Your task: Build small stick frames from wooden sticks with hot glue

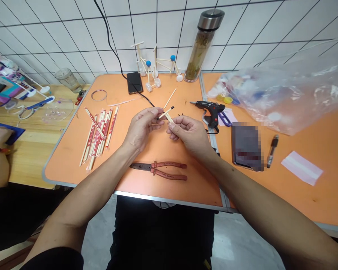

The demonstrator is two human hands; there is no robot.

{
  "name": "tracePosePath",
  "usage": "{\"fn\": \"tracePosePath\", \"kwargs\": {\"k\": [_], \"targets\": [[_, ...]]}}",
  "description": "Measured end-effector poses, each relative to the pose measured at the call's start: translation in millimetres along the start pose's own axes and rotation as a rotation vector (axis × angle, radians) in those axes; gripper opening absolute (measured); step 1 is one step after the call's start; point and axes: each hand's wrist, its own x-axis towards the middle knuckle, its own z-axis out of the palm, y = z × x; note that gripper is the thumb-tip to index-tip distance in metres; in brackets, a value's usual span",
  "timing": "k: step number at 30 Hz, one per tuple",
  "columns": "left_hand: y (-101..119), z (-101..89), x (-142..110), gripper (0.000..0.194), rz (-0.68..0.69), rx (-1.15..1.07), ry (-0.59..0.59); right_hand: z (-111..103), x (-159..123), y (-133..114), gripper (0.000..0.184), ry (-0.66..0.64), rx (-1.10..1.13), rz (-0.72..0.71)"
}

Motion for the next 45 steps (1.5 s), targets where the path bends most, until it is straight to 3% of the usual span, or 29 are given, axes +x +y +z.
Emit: {"fn": "tracePosePath", "kwargs": {"k": [5,17,28,35,45], "targets": [[2,-5.0,6,0.033,-0.035,0.042,0.043,1,0,1,0.048,0.001,-0.004,0.023],[1,-5.0,4,0.037,-0.115,0.034,0.002,0,2,1,0.048,0.051,0.024,-0.002],[0,-2.2,0,0.031,-0.045,0.108,-0.028,-1,3,3,0.052,-0.010,0.047,-0.001],[-8,-1.1,-2,0.027,-0.044,0.135,-0.060,1,6,4,0.051,0.019,0.126,-0.116],[-11,2.9,-3,0.036,-0.068,0.119,-0.115,-1,9,7,0.051,0.090,0.147,-0.113]]}}
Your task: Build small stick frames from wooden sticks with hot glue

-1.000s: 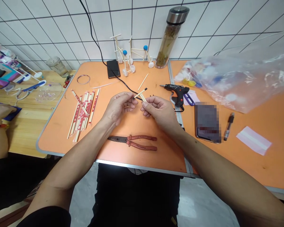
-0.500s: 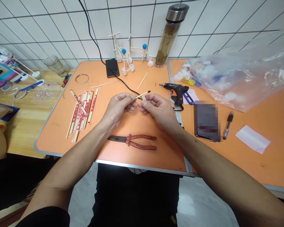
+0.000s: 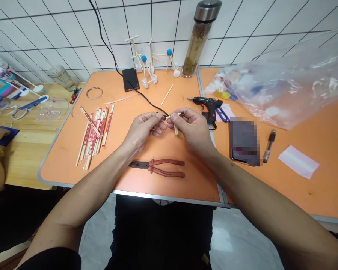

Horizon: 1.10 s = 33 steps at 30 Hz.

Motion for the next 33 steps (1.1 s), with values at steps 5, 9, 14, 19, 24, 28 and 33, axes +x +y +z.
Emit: {"fn": "tracePosePath", "kwargs": {"k": [5,9,14,19,24,28,33], "targets": [[3.0,1.4,-0.5,0.036,-0.036,-0.008,0.012,-0.3,-0.4,-1.4,0.052,0.025,-0.026,-0.015],[2.6,0.8,-0.3,0.036,-0.043,-0.035,-0.008,0.4,-0.9,-1.8,0.052,0.038,-0.019,-0.020],[0.1,-0.4,-0.5,0.038,-0.020,-0.039,-0.024,0.9,-0.8,-0.6,0.052,0.031,-0.024,-0.014],[-1.1,-0.5,-0.8,0.036,-0.006,-0.048,-0.047,2.5,-0.4,0.8,0.052,0.026,-0.045,-0.019],[0.0,2.3,-0.8,0.034,-0.016,-0.064,-0.026,3.8,-0.5,1.0,0.055,0.024,-0.040,-0.035],[-1.6,3.7,-0.5,0.032,-0.032,-0.111,-0.027,3.6,-1.1,-0.7,0.055,0.018,-0.057,-0.026],[-1.8,5.1,-1.2,0.035,-0.025,-0.062,-0.007,2.9,-1.7,-2.4,0.053,0.033,-0.044,-0.028]]}}
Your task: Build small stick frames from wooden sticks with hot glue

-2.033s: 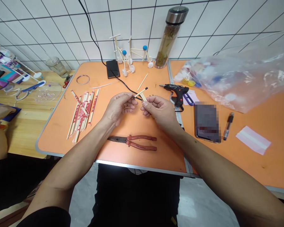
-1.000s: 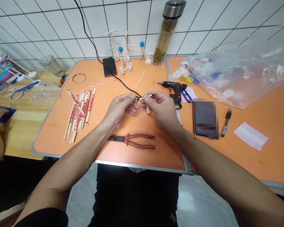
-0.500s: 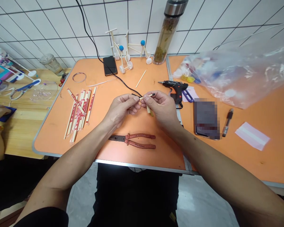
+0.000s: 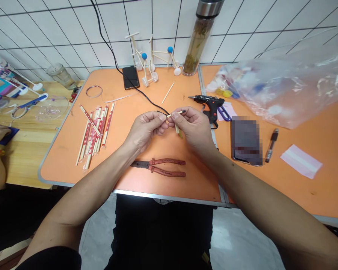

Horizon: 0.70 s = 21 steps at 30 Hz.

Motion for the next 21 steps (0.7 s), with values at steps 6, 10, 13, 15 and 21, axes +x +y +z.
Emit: {"fn": "tracePosePath", "kwargs": {"k": [6,10,13,15,21], "targets": [[5,-1.8,-4,0.035,0.314,0.280,0.111,0,-1,0,0.051,0.022,0.031,0.019],[4,-4.2,-7,0.023,0.521,0.515,0.152,1,-2,-3,0.050,0.018,0.090,0.030],[3,-4.6,-8,0.014,0.594,0.688,0.154,1,-2,-3,0.051,0.014,0.099,0.028],[3,-4.5,-8,0.008,0.637,0.753,0.130,1,-2,-3,0.052,0.008,0.091,0.032],[5,-3.6,-11,0.012,0.684,0.863,0.140,3,-2,-2,0.053,-0.006,0.096,0.046]]}}
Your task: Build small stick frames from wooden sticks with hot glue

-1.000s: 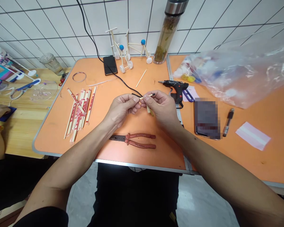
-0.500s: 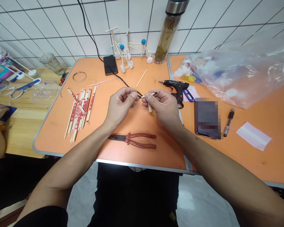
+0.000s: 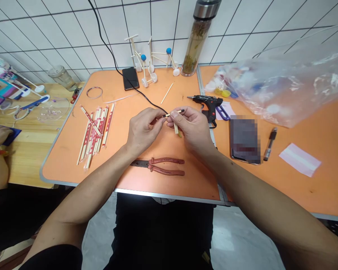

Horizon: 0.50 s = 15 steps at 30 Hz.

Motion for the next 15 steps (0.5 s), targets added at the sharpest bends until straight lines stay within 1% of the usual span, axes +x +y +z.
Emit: {"fn": "tracePosePath", "kwargs": {"k": [5,8,11,15], "targets": [[-1.7,0.3,-1.4,0.017,0.010,-0.002,0.019,0.4,-0.8,2.1,0.050,-0.008,-0.016,0.019],[-4.1,2.3,-1.5,0.015,-0.031,-0.026,0.030,0.0,-0.1,2.5,0.053,-0.001,-0.017,0.021],[-3.9,5.1,-1.4,0.010,-0.067,-0.061,0.012,-1.2,1.1,2.3,0.055,0.005,-0.004,0.014],[1.3,7.0,-1.4,0.017,-0.144,-0.149,-0.033,-3.0,2.1,2.4,0.051,-0.001,-0.010,-0.020]]}}
